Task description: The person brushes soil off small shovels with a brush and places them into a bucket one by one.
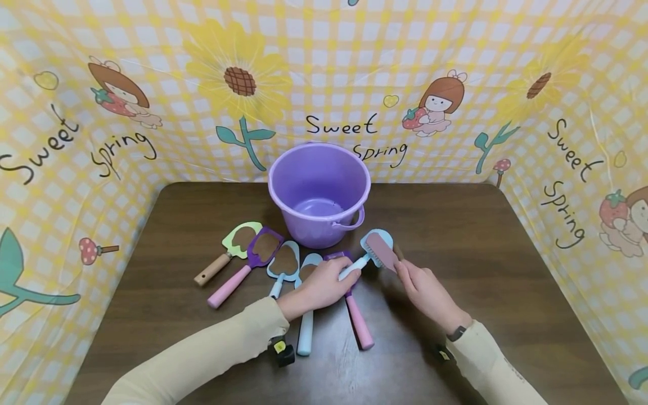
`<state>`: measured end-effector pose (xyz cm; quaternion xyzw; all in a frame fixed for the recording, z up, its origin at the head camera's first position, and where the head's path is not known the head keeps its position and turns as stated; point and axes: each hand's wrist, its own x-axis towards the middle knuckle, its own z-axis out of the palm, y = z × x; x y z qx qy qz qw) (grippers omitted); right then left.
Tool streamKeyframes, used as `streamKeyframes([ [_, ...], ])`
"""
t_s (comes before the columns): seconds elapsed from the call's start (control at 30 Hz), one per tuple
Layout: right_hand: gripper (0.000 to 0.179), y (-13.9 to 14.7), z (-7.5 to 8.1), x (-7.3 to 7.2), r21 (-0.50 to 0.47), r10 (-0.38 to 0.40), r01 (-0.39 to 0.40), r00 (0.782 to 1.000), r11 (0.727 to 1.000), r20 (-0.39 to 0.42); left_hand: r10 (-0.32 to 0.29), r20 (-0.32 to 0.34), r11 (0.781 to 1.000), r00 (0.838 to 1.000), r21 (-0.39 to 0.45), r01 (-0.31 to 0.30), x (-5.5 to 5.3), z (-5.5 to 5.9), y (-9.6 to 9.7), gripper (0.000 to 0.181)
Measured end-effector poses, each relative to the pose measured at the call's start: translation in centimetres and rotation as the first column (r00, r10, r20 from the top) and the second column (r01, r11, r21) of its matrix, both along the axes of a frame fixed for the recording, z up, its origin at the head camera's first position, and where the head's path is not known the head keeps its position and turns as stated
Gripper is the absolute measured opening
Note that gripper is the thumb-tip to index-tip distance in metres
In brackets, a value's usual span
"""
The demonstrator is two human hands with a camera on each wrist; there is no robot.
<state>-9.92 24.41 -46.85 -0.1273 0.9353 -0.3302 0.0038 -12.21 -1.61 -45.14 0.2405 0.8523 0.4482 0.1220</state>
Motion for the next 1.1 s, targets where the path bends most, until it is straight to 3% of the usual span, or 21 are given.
streamKeyframes([
  [0.27, 0.041, 0.72, -0.39, -0.8, 0.038, -0.193, 0.194, 0.981, 0.98, -0.03, -0.028, -0.022, 0.999, 0.999, -0.016, 0.028, -0.04, 0.1, 0.08, 0.02],
  [0.37, 0.042, 0.95, -0.36, -0.86, 0.046, -0.228, 0.23, 0.973, 0.972, -0.047, -0.029, -0.029, 0.999, 0.999, -0.029, 0.029, 0.01, 0.12, 0.11, 0.019],
  [0.63, 0.044, 0.75, -0.35, -0.54, -0.117, -0.084, 0.094, 0.992, 0.989, 0.089, -0.034, -0.031, 0.999, 0.999, -0.003, 0.034, 0.07, 0.36, 0.35, 0.022],
  [0.87, 0.044, 0.74, -0.61, -0.74, -0.027, -0.161, 0.162, 0.987, 0.986, 0.011, -0.028, -0.035, 0.999, 0.999, -0.018, 0.027, 0.03, 0.3, 0.39, 0.022],
  [1.1, 0.033, 0.34, -0.6, -0.16, -0.088, -0.005, 0.005, 1.0, 0.996, -0.009, -0.014, -0.034, 1.0, 0.999, -0.01, 0.014, -0.02, 0.39, 0.54, 0.025],
])
